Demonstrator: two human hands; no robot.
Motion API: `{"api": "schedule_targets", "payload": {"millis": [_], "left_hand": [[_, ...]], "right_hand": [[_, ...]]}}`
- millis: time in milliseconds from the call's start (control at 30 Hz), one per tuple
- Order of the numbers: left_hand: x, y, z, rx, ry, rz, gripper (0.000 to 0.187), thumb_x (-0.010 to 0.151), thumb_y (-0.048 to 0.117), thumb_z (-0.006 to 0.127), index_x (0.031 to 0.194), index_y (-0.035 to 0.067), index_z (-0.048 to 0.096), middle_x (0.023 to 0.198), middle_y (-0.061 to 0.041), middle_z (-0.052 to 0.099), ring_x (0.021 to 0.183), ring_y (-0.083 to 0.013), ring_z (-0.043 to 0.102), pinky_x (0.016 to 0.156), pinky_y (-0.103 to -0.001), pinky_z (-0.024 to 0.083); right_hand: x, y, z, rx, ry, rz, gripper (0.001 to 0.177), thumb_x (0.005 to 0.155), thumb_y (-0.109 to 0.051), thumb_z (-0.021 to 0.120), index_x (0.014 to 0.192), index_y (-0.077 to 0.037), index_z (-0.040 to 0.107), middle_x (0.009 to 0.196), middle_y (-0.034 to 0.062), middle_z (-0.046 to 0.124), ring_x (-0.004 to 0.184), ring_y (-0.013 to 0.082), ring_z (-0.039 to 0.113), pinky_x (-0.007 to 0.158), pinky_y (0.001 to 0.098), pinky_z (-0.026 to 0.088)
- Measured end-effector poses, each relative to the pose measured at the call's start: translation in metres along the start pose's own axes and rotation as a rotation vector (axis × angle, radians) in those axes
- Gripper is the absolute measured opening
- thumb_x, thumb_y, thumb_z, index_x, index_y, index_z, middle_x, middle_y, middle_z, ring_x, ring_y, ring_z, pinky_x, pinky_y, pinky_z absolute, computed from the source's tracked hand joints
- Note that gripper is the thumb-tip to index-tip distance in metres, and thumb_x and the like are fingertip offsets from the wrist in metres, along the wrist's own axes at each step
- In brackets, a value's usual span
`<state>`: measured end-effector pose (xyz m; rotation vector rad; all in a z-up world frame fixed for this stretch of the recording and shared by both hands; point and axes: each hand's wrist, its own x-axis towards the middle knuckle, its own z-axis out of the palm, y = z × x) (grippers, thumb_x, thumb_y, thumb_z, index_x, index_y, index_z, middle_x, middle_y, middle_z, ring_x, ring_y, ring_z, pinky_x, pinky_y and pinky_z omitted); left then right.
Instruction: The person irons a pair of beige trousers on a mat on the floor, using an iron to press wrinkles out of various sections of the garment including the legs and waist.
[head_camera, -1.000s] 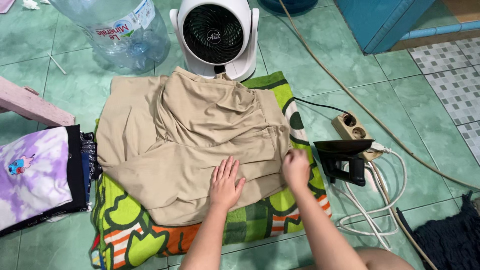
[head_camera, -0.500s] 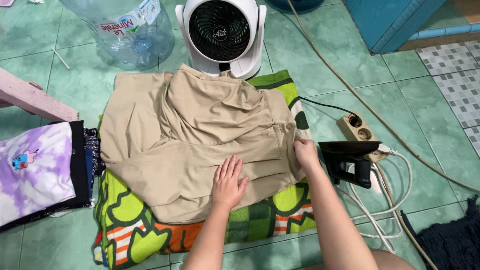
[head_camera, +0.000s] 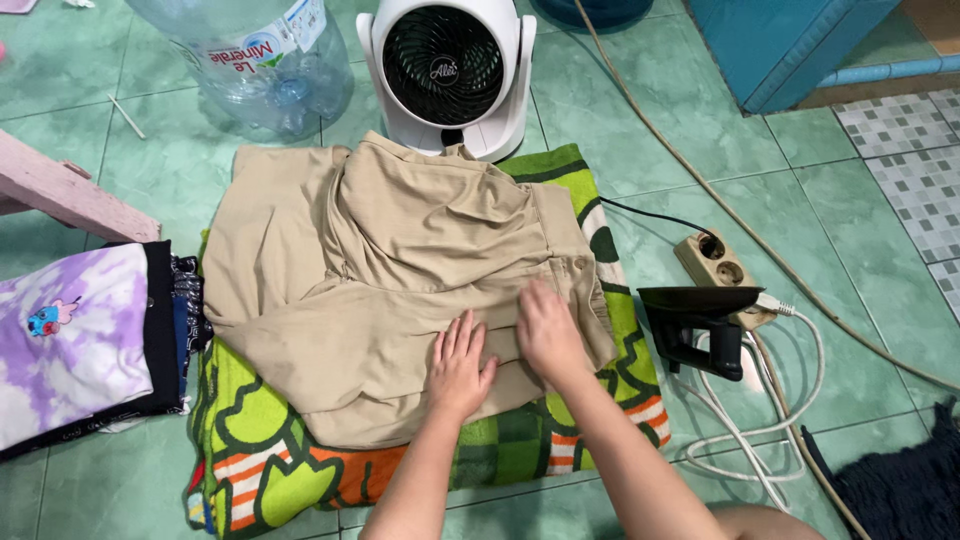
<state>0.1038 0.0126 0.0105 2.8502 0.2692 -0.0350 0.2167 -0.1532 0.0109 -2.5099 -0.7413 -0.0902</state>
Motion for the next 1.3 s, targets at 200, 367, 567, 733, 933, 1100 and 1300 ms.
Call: {"api": "schedule_targets", "payload": {"millis": [200, 367, 567, 733, 933, 1100, 1300], "left_hand": [[0.042, 0.021, 0.024, -0.136, 0.225, 0.139, 0.065, 0.102, 0.043, 0.051, 0.157, 0.009, 0.038, 0.168, -0.01, 0.03, 0.156, -0.0269, 0.025, 0.127, -0.046, 0.015], [0.045, 0.021, 0.013, -0.127, 0.063, -0.118, 0.071, 0.1, 0.043, 0.045, 0.161, 0.01, 0.027, 0.168, -0.009, 0.022, 0.156, -0.0241, 0.018, 0.126, -0.044, 0.009], [0.023, -0.019, -0.033, 0.067, -0.216, -0.366, 0.07, 0.108, 0.047, 0.022, 0.163, 0.008, 0.002, 0.172, -0.006, -0.006, 0.157, -0.022, -0.003, 0.126, -0.042, -0.002], [0.0, -0.064, -0.036, 0.127, -0.146, -0.453, 0.068, 0.106, 0.047, 0.023, 0.163, 0.013, 0.006, 0.172, -0.004, -0.003, 0.157, -0.0223, -0.001, 0.126, -0.042, 0.0], [-0.029, -0.107, -0.01, 0.075, 0.25, -0.34, 0.062, 0.097, 0.04, 0.046, 0.155, 0.017, 0.04, 0.165, -0.007, 0.03, 0.151, -0.0238, 0.025, 0.122, -0.045, 0.018], [-0.035, -0.113, -0.006, -0.068, 0.375, -0.356, 0.042, 0.095, 0.033, 0.061, 0.134, 0.017, 0.061, 0.144, -0.004, 0.055, 0.137, -0.0262, 0.047, 0.114, -0.046, 0.035], [-0.007, -0.095, -0.005, -0.196, 0.461, -0.294, 0.023, 0.086, 0.027, 0.072, 0.106, 0.017, 0.072, 0.119, -0.005, 0.063, 0.116, -0.03, 0.056, 0.099, -0.046, 0.045]], "right_hand": [[-0.014, 0.011, 0.019, -0.28, -0.164, -0.091, 0.072, 0.094, -0.049, 0.053, 0.158, -0.026, 0.032, 0.166, 0.011, 0.027, 0.151, 0.028, 0.027, 0.121, 0.0513, 0.021], [-0.012, 0.013, 0.024, -0.253, -0.128, -0.106, 0.074, 0.095, -0.057, 0.05, 0.157, -0.022, 0.031, 0.164, 0.0139, 0.026, 0.149, 0.0302, 0.027, 0.119, 0.0524, 0.021], [-0.017, 0.009, 0.024, -0.301, -0.107, -0.038, 0.077, 0.097, -0.058, 0.043, 0.16, -0.016, 0.029, 0.166, 0.0073, 0.029, 0.152, 0.023, 0.029, 0.123, 0.0537, 0.018], [-0.019, 0.019, 0.019, -0.424, -0.097, -0.019, 0.076, 0.098, -0.06, 0.038, 0.159, -0.016, 0.027, 0.166, 0.0011, 0.029, 0.151, 0.0172, 0.028, 0.121, 0.058, 0.015], [-0.03, 0.033, -0.003, -0.365, -0.115, 0.0, 0.072, 0.097, -0.059, 0.043, 0.157, -0.022, 0.033, 0.165, -0.0018, 0.032, 0.152, 0.0199, 0.027, 0.122, 0.0547, 0.017], [-0.031, 0.031, -0.004, -0.331, -0.064, -0.018, 0.07, 0.096, -0.056, 0.047, 0.156, -0.022, 0.038, 0.163, -0.001, 0.035, 0.151, 0.0209, 0.029, 0.122, 0.0541, 0.018], [-0.032, 0.03, -0.004, -0.315, -0.03, -0.024, 0.067, 0.096, -0.053, 0.049, 0.154, -0.021, 0.041, 0.162, -0.0008, 0.038, 0.15, 0.0223, 0.032, 0.122, 0.0535, 0.02]]}}
